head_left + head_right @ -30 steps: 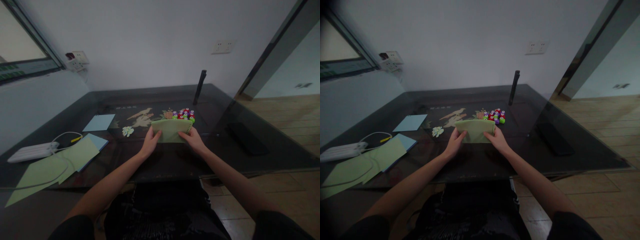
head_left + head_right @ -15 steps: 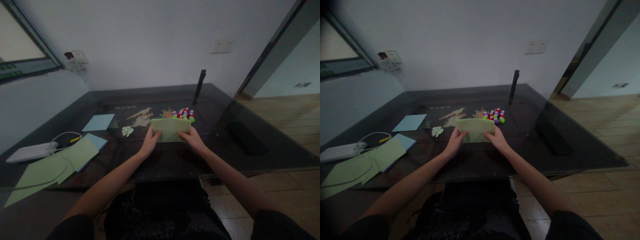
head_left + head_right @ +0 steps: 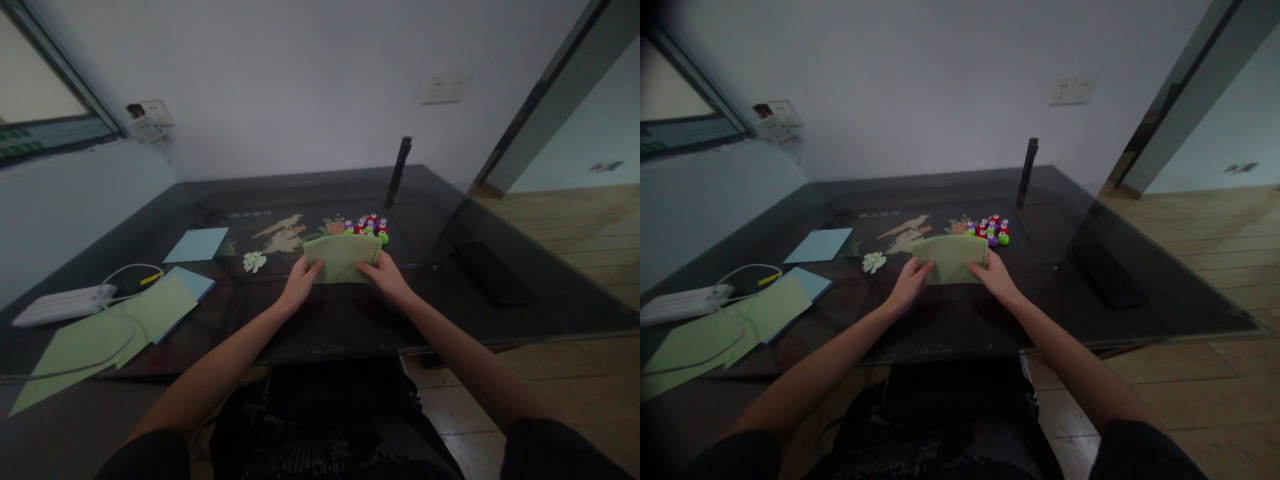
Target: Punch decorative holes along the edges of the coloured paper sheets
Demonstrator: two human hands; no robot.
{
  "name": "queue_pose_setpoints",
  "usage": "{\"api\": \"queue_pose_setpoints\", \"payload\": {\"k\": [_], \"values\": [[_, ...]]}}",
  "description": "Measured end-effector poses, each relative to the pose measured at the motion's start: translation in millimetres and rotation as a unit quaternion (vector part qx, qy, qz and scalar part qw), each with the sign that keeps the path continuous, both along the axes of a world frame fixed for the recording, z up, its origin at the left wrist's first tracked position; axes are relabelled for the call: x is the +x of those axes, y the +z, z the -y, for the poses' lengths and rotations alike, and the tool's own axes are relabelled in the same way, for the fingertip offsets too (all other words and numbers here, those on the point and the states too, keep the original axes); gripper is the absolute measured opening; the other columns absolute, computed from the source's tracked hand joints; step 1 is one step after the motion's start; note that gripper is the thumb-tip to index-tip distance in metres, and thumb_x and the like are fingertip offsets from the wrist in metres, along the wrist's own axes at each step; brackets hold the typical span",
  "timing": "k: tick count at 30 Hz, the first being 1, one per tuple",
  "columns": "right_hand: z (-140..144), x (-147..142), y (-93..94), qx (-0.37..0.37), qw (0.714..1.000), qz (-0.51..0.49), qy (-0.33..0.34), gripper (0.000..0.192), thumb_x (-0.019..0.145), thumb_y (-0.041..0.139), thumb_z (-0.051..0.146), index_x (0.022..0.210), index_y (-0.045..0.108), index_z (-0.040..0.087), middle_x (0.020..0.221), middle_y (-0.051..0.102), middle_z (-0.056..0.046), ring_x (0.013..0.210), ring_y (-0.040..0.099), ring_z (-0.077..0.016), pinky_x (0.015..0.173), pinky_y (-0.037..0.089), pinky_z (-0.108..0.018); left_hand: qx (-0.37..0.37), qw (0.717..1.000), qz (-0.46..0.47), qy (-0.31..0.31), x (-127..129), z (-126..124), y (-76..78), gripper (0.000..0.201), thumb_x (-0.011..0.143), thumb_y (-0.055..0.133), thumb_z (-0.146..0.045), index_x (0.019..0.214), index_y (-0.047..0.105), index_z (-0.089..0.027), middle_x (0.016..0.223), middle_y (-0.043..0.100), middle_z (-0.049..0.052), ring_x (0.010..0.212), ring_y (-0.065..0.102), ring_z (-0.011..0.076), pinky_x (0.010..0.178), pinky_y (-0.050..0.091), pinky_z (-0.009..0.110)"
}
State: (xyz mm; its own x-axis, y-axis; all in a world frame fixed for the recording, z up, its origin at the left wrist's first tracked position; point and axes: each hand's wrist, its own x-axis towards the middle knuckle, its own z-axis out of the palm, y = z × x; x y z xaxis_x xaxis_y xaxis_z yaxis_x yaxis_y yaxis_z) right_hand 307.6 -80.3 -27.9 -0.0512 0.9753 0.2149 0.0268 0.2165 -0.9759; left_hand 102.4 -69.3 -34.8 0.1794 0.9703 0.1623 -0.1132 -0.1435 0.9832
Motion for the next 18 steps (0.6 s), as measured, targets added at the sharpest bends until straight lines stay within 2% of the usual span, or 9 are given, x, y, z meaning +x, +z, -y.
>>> {"api": "queue_pose_setpoints", "payload": {"k": [6, 12, 18], "values": [[-1.1, 1.4, 1.8, 0.017, 1.000, 0.011, -0.007, 0.041, 0.072, 0.067, 0.034, 0.109, 0.058, 0.019, 0.111, 0.066, -0.010, 0.099, 0.063, -0.0246, 0.088, 0.051, -0.043, 0.002, 1.000, -0.006, 0.006, 1.2, -0.2, 0.4, 0.041, 0.078, 0.061, -0.037, 0.111, 0.060, -0.014, 0.114, 0.066, 0.010, 0.106, 0.059, 0.0268, 0.090, 0.047, 0.039], [2.1, 6.7, 13.4, 0.084, 0.992, 0.062, -0.074, 0.038, 0.070, 0.071, 0.038, 0.100, 0.060, 0.018, 0.099, 0.068, -0.010, 0.089, 0.065, -0.0243, 0.083, 0.053, -0.041, 0.016, 1.000, -0.006, 0.010, 1.7, 0.3, 2.7, 0.041, 0.078, 0.061, -0.036, 0.113, 0.059, -0.014, 0.117, 0.065, 0.011, 0.108, 0.059, 0.0267, 0.092, 0.046, 0.040], [3.5, 7.5, 13.0, 0.137, 0.976, 0.133, -0.108, 0.031, 0.074, 0.067, 0.036, 0.097, 0.063, 0.016, 0.094, 0.069, -0.008, 0.085, 0.065, -0.0237, 0.080, 0.052, -0.040, 0.012, 1.000, -0.005, 0.013, 2.7, 1.1, 3.3, 0.042, 0.077, 0.061, -0.037, 0.113, 0.060, -0.014, 0.114, 0.066, 0.010, 0.108, 0.058, 0.0271, 0.090, 0.047, 0.039]]}}
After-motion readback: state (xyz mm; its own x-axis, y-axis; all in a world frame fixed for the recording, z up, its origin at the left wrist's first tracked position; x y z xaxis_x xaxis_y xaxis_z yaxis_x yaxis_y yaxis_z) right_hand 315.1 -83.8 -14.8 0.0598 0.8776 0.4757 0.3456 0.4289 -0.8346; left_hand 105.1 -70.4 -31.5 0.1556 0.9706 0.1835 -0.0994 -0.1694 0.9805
